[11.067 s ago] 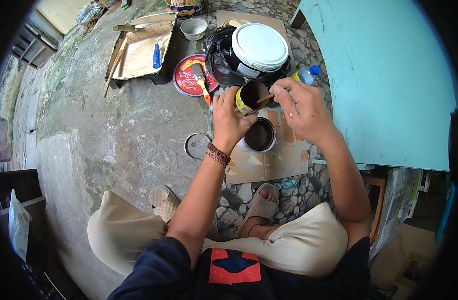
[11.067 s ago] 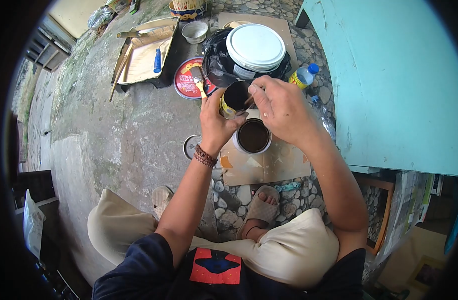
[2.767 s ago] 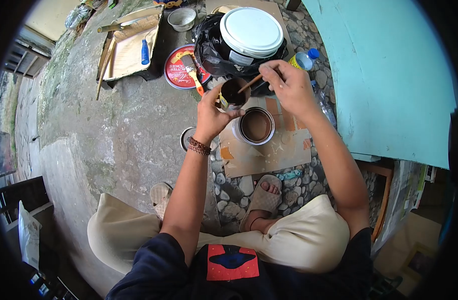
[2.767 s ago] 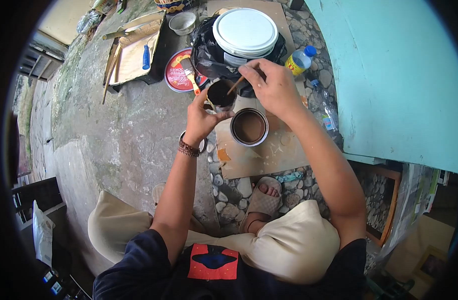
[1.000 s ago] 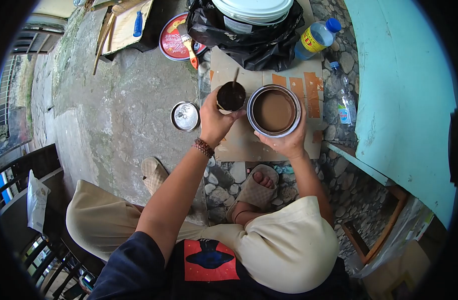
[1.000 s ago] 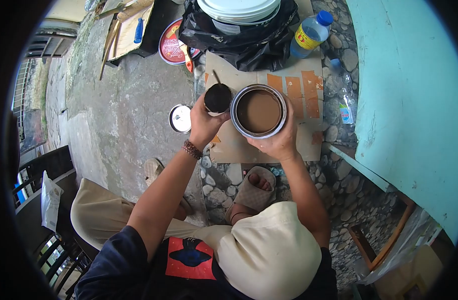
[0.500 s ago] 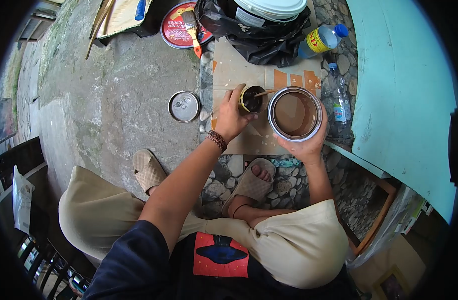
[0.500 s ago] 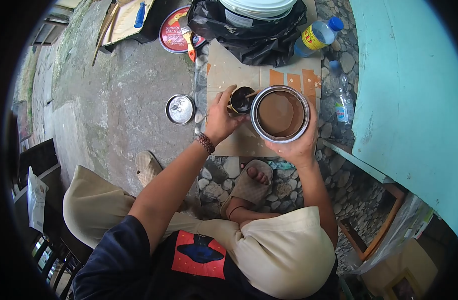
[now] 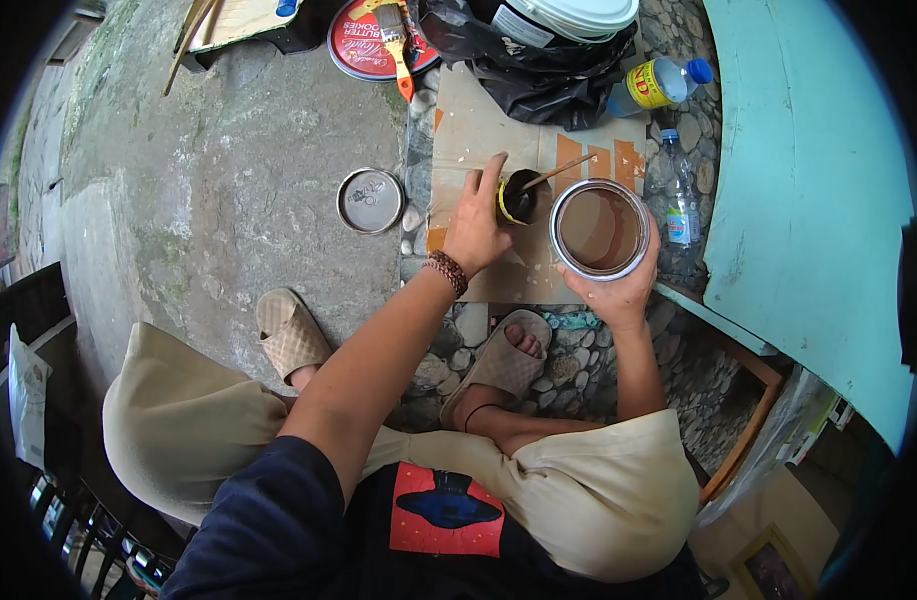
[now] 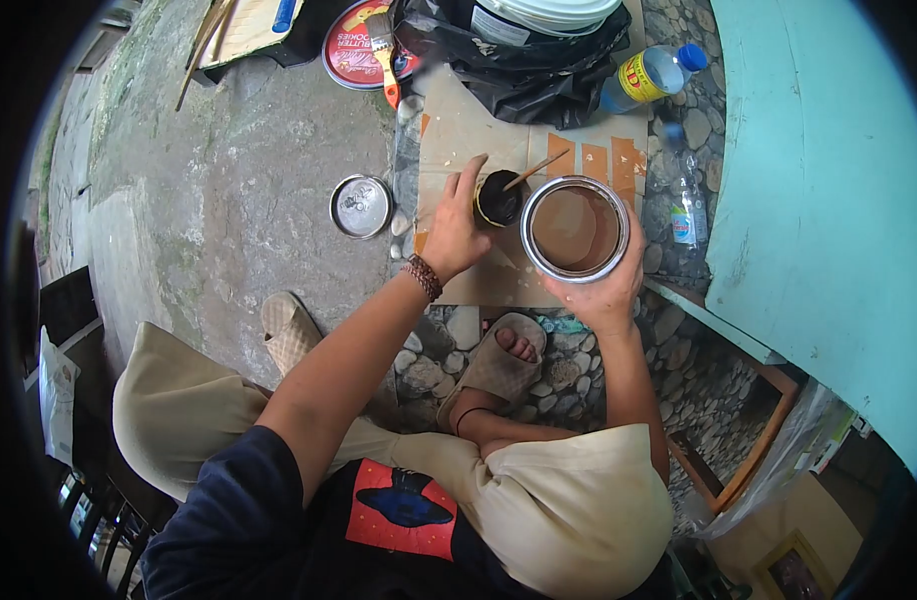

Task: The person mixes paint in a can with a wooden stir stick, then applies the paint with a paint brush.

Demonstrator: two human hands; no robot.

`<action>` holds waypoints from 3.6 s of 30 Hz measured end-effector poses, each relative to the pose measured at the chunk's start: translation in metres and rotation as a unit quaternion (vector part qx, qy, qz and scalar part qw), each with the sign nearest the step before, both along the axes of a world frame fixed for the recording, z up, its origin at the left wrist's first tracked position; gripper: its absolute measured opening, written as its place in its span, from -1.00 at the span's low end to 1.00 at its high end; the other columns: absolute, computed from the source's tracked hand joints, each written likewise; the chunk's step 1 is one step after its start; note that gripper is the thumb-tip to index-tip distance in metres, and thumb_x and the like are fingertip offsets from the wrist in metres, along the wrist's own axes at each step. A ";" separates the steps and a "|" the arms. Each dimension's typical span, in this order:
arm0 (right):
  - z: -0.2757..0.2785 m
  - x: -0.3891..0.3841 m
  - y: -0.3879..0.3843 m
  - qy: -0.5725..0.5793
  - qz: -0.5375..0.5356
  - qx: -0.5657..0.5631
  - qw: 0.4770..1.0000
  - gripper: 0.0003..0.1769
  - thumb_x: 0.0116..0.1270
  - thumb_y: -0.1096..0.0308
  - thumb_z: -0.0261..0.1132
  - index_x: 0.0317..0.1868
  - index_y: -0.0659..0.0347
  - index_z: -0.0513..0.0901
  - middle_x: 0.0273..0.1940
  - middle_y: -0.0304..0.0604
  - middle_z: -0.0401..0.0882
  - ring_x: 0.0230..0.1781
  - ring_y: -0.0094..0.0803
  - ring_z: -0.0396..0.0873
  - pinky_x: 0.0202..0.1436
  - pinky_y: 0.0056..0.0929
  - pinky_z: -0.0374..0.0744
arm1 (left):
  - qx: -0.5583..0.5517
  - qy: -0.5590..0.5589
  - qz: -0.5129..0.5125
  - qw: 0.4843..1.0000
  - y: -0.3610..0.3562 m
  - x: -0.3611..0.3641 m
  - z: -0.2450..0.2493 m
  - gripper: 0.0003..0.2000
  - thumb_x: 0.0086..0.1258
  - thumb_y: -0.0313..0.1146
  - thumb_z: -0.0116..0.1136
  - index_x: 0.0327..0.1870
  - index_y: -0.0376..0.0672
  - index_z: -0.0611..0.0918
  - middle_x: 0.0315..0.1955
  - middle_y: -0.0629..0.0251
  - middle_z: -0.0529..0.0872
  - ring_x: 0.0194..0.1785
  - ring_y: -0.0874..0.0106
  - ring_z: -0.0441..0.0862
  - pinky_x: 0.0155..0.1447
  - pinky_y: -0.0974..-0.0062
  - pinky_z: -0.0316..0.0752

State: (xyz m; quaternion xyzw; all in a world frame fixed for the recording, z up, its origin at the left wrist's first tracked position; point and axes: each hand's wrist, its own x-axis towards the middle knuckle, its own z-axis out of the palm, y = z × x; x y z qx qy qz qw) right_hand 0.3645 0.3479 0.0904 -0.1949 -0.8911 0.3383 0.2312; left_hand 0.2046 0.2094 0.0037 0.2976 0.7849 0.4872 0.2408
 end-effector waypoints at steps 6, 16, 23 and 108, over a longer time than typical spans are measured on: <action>0.000 -0.003 0.000 0.003 -0.001 -0.001 1.000 0.23 -0.20 0.39 0.68 0.46 0.40 0.12 0.30 0.18 0.41 0.30 -0.04 0.50 0.38 -0.11 0.47 | -0.022 -0.004 -0.028 0.999 -0.001 -0.001 -0.011 -0.16 -0.08 -0.66 0.35 0.36 -0.08 0.31 0.12 -0.09 0.44 0.12 -0.15 0.54 0.19 0.09 0.56; 0.004 -0.011 -0.004 0.008 -0.005 0.035 0.999 0.20 -0.22 0.37 0.70 0.43 0.35 0.19 0.24 0.17 0.49 0.23 -0.02 0.56 0.31 -0.14 0.53 | -0.004 -0.032 -0.032 0.999 -0.007 -0.001 -0.003 -0.24 -0.03 -0.63 0.37 0.32 -0.19 0.36 0.16 -0.09 0.46 0.21 -0.13 0.49 0.29 0.14 0.48; 0.002 -0.011 -0.002 -0.010 -0.004 0.032 0.999 0.19 -0.24 0.32 0.69 0.43 0.36 0.22 0.25 0.16 0.48 0.24 0.02 0.53 0.34 -0.10 0.49 | -0.004 -0.021 -0.032 0.999 -0.007 -0.002 -0.010 -0.25 -0.03 -0.62 0.37 0.31 -0.20 0.38 0.11 -0.11 0.50 0.19 -0.12 0.51 0.28 0.15 0.49; 0.023 -0.012 -0.003 -0.032 0.039 -0.039 0.998 0.32 -0.24 0.27 0.76 0.47 0.40 0.10 0.34 0.12 0.35 0.35 -0.09 0.41 0.44 -0.12 0.38 | 0.012 -0.043 -0.020 0.999 -0.011 0.001 -0.012 -0.32 0.09 -0.59 0.32 0.31 -0.11 0.39 0.14 -0.09 0.45 0.13 -0.12 0.57 0.21 0.11 0.55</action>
